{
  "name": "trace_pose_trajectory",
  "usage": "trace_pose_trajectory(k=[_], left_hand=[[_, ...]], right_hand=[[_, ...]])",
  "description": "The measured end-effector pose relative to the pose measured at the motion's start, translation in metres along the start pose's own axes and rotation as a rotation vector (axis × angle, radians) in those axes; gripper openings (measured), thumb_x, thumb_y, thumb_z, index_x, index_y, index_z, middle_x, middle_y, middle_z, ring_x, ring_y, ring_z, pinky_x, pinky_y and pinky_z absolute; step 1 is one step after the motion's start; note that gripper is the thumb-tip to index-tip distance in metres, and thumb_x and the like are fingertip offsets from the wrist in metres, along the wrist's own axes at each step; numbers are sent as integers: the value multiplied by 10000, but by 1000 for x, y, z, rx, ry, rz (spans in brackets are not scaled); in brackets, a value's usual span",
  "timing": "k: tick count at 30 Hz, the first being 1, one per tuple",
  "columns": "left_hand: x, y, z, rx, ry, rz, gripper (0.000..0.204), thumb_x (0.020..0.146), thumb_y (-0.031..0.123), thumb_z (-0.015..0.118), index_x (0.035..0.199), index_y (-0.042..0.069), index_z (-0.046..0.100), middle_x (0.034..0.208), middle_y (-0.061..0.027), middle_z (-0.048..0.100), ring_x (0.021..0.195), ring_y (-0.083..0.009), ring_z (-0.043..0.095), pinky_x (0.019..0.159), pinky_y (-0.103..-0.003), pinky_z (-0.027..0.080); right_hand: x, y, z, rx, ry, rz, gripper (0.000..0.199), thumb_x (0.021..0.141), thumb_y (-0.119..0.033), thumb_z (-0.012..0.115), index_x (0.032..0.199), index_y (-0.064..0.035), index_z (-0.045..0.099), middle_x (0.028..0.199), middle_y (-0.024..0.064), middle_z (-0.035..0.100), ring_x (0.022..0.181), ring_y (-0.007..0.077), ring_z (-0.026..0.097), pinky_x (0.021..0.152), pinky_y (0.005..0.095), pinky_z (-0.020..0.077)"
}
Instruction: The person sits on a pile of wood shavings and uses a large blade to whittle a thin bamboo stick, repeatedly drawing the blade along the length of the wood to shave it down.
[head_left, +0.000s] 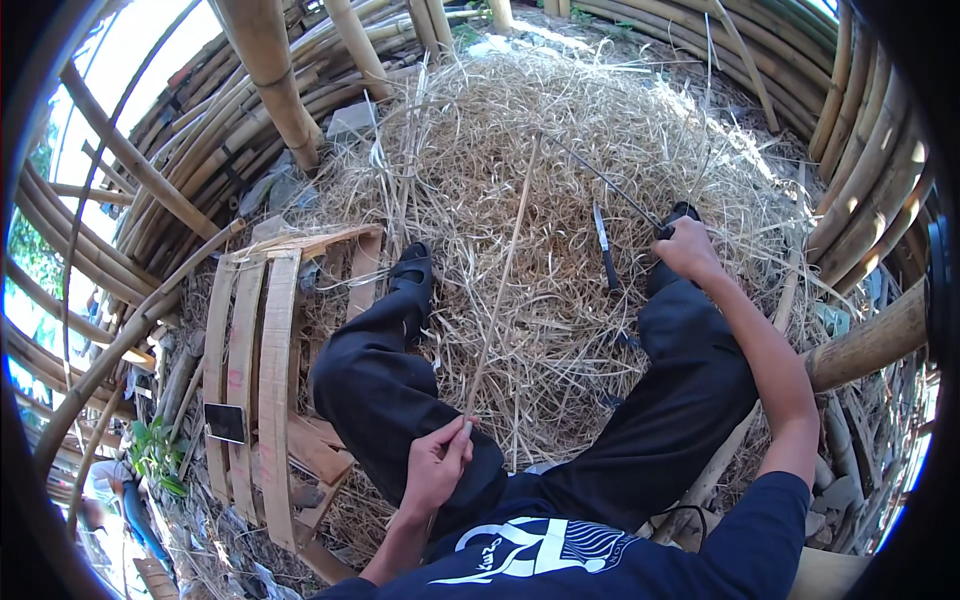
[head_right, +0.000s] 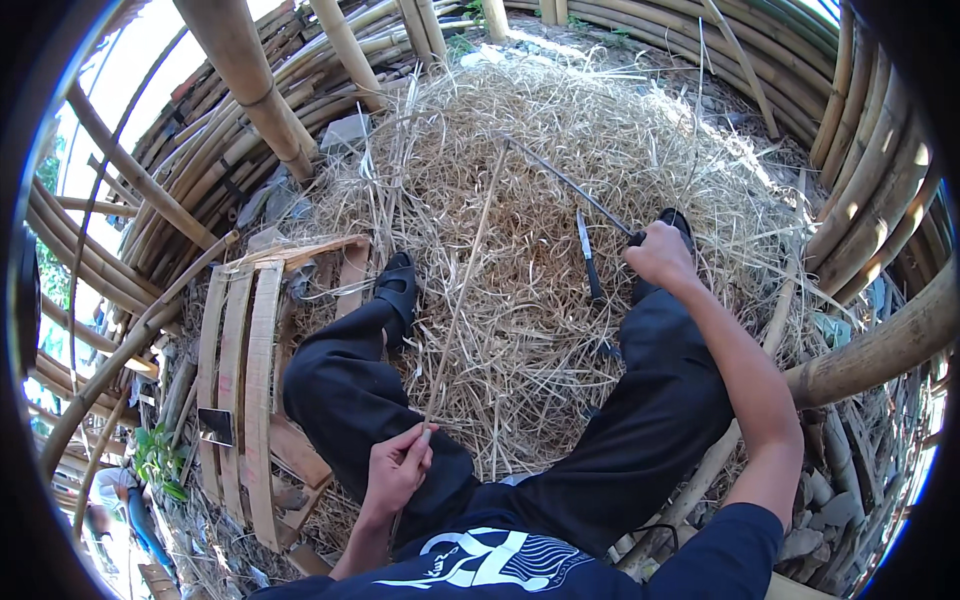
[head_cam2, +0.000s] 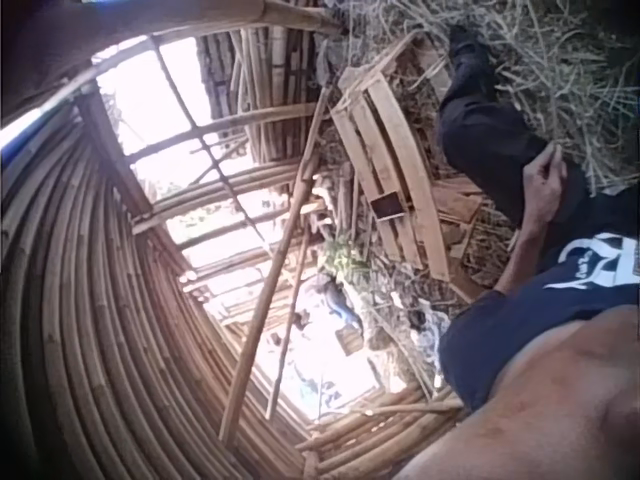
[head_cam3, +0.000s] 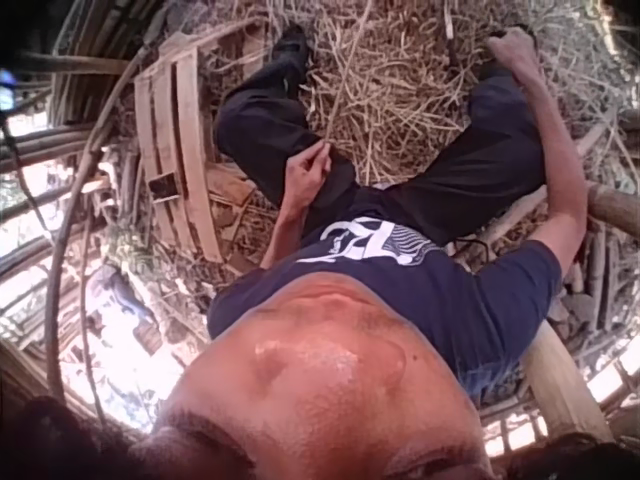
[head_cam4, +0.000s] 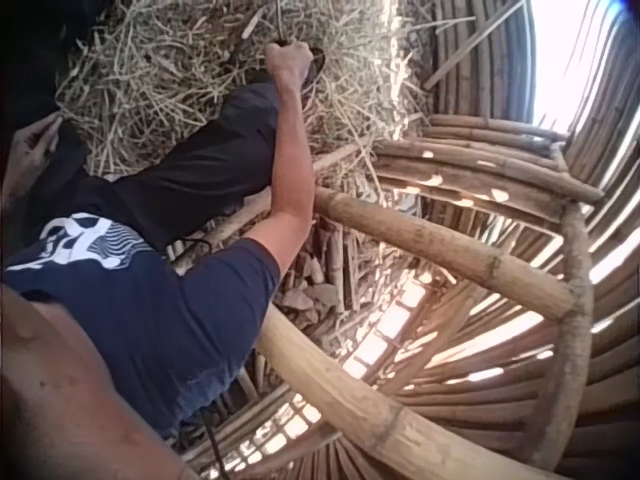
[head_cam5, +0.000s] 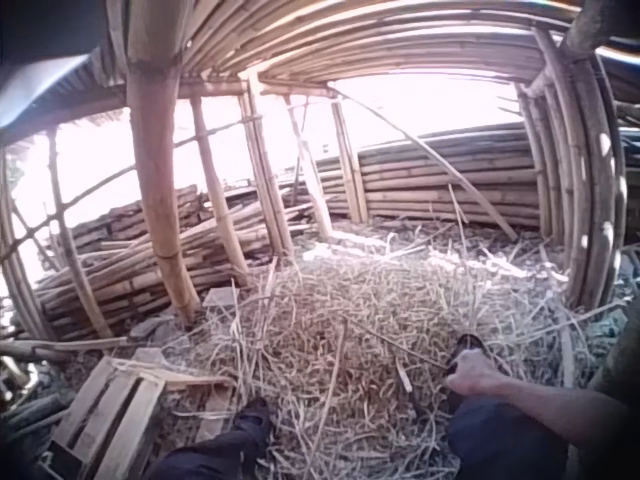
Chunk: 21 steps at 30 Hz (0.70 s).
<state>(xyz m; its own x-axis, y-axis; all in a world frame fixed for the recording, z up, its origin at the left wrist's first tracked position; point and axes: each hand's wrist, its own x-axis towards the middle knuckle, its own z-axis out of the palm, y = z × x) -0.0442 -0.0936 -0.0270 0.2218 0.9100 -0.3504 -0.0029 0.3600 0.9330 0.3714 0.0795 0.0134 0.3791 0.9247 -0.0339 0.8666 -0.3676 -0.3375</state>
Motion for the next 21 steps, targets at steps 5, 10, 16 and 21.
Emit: trace_pose_trajectory(k=[5, 10, 16, 21], left_hand=[[-1, 5, 5, -6, 17, -21, 257, 1004, 102, 485, 1204, -18, 591, 652, 19, 511, 434, 5, 370, 384, -167, 258], [3, 16, 11, -15, -26, -65, 266, 1002, 98, 484, 1220, -17, 584, 663, 8, 524, 427, -5, 394, 371, -170, 290], [25, 54, 37, 134, -100, 104, 303, 1001, 96, 484, 1273, -14, 560, 699, -16, 558, 420, -32, 468, 377, -183, 371], [38, 64, 43, 97, -173, 109, 303, 998, 94, 491, 1271, -14, 563, 720, -27, 581, 432, -39, 502, 397, -187, 416]], right_hand=[[-4, -17, -5, 341, -133, 137, 324, 712, -237, 701, 733, 82, 644, 707, 194, 664, 607, 271, 657, 599, 362, 525], [-18, -55, -5, 1071, -365, 120, 266, 790, -258, 753, 734, -23, 641, 549, -24, 484, 432, 60, 428, 410, 235, 348], [-38, -111, -20, 1036, -311, 78, 377, 803, -375, 766, 743, -27, 633, 538, -46, 457, 424, 52, 404, 407, 229, 323], [-46, -120, -18, 1121, -329, 13, 337, 831, -327, 747, 724, -33, 621, 546, -41, 463, 432, 61, 406, 410, 252, 316]])
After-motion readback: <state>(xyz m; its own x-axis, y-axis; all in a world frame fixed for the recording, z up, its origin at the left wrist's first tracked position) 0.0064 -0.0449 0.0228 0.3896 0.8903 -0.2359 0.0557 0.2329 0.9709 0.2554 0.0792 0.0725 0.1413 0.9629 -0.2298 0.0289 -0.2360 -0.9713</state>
